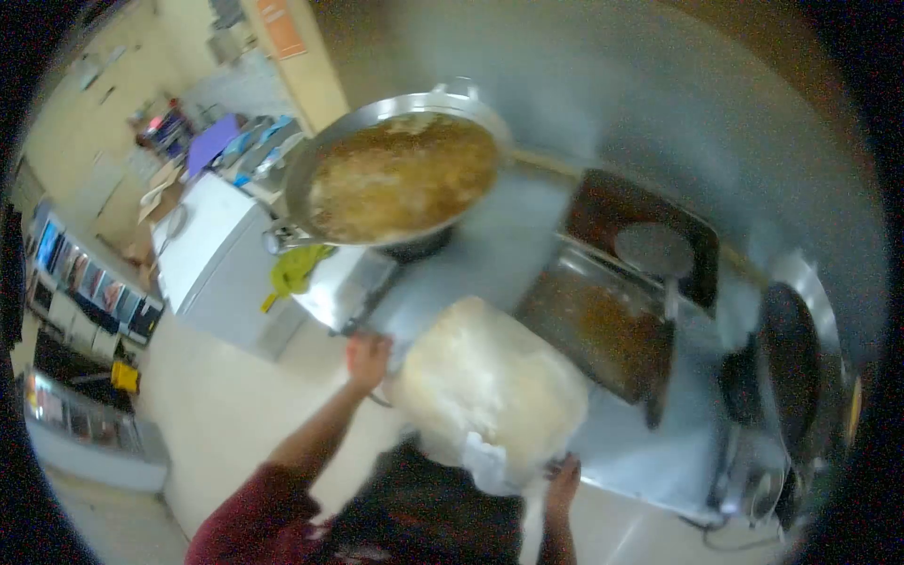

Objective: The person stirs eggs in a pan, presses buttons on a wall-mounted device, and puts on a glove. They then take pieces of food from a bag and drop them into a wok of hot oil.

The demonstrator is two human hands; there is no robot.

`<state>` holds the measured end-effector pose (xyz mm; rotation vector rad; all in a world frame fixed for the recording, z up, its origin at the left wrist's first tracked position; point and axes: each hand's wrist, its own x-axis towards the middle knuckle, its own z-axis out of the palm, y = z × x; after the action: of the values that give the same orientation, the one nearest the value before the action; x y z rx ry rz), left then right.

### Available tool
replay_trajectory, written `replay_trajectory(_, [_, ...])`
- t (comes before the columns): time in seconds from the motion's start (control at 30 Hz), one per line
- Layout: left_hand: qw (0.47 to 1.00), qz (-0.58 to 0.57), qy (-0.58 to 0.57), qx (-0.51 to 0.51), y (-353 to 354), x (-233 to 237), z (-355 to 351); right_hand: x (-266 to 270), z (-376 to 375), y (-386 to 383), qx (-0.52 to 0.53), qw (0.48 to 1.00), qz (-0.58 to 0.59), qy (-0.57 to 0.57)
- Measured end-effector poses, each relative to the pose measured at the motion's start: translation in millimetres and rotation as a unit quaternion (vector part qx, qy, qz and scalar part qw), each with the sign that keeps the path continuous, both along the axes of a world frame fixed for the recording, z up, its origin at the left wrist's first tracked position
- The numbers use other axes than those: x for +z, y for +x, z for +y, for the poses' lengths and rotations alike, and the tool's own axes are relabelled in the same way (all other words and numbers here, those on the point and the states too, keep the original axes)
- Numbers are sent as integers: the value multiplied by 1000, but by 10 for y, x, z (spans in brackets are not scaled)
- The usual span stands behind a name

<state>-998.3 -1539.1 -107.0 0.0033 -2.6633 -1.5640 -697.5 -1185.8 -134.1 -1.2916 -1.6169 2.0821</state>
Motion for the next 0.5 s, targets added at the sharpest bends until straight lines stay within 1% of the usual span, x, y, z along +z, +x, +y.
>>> replay_trajectory(0.03, [998, -54, 28, -3, -158, -36, 109, -194, 31, -115, -13, 999, -23, -36])
replay_trajectory(0.07, [970, -187, 142, -70, -360, 3, 208, -175, 40, -237, -21, 997, 14, -75])
replay_trajectory(0.1, [954, -256, 112, -112, -596, -187, 224, -75, 63, -340, -30, 992, 49, -115])
replay_trajectory(0.13, [941, -313, 73, -110, -730, -192, 286, -25, 71, -460, -41, 984, 81, -155])
replay_trajectory(0.17, [937, -326, 21, -126, -835, -254, 363, -274, 203, -442, -32, 977, 89, -191])
replay_trajectory(0.2, [928, -347, 11, -132, -880, -184, 422, -398, 262, -468, 1, 966, 143, -217])
replay_trajectory(0.23, [881, -424, 108, -178, -1089, -650, 348, -484, 288, -502, 31, 950, 195, -243])
replay_trajectory(0.27, [911, -356, 132, -165, -961, -566, 463, -530, 273, -553, 58, 930, 246, -267])
replay_trajectory(0.3, [923, -326, 146, -145, -866, -451, 528, -553, 197, -629, 18, 880, 299, -368])
replay_trajectory(0.33, [933, -296, 159, -127, -771, -333, 593, -543, 170, -711, 26, 896, 277, -345])
replay_trajectory(0.37, [931, -308, 166, -104, -729, -325, 562, -534, 110, -811, 32, 920, 236, -311])
replay_trajectory(0.43, [919, -351, 169, -55, -604, -302, 448, -435, -102, -1091, 41, 944, 183, -272])
replay_trajectory(0.47, [925, -349, 150, -31, -416, -2, 323, -382, -217, -1232, 51, 951, 165, -256])
replay_trajectory(0.5, [945, -306, 118, -22, -349, -563, 267, -321, -354, -1388, 61, 956, 151, -244])
